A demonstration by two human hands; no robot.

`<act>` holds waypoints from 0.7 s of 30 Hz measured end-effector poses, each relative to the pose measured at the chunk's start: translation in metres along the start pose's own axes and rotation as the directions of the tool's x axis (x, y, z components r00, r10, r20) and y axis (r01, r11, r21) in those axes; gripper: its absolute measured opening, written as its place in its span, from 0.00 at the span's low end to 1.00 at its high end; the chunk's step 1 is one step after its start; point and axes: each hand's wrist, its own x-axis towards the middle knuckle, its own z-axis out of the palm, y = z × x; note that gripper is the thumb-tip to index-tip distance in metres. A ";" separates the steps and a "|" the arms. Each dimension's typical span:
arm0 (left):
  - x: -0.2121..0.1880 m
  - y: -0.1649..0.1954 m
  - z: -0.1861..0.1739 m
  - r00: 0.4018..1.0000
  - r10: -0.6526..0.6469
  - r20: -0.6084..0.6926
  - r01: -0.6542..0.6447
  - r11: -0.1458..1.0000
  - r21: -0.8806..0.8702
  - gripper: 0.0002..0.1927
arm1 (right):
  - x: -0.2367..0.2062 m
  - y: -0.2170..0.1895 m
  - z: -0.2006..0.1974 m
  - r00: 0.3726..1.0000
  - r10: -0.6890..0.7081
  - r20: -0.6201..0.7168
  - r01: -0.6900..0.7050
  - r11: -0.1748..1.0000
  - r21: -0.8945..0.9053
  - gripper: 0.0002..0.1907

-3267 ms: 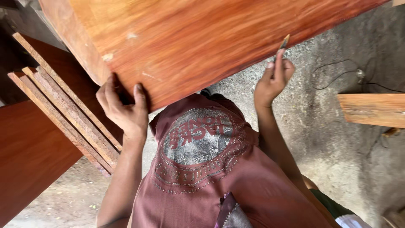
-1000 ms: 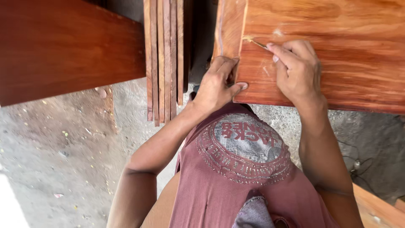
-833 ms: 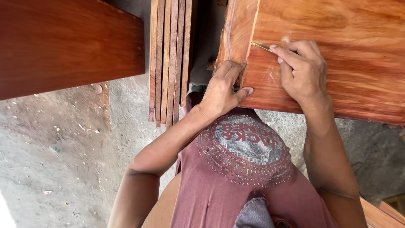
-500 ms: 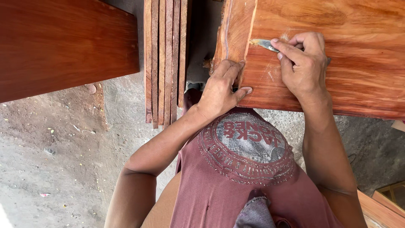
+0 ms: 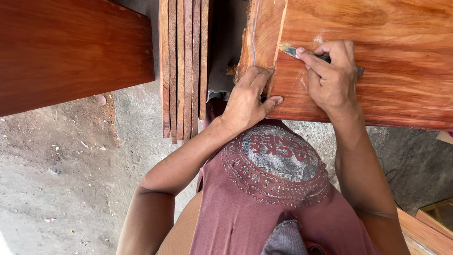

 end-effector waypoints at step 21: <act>0.000 -0.003 0.001 0.999 0.033 -0.004 -0.033 0.999 0.017 0.37 | 0.012 0.020 -0.007 0.999 -0.032 -0.037 0.029 0.995 -0.091 0.11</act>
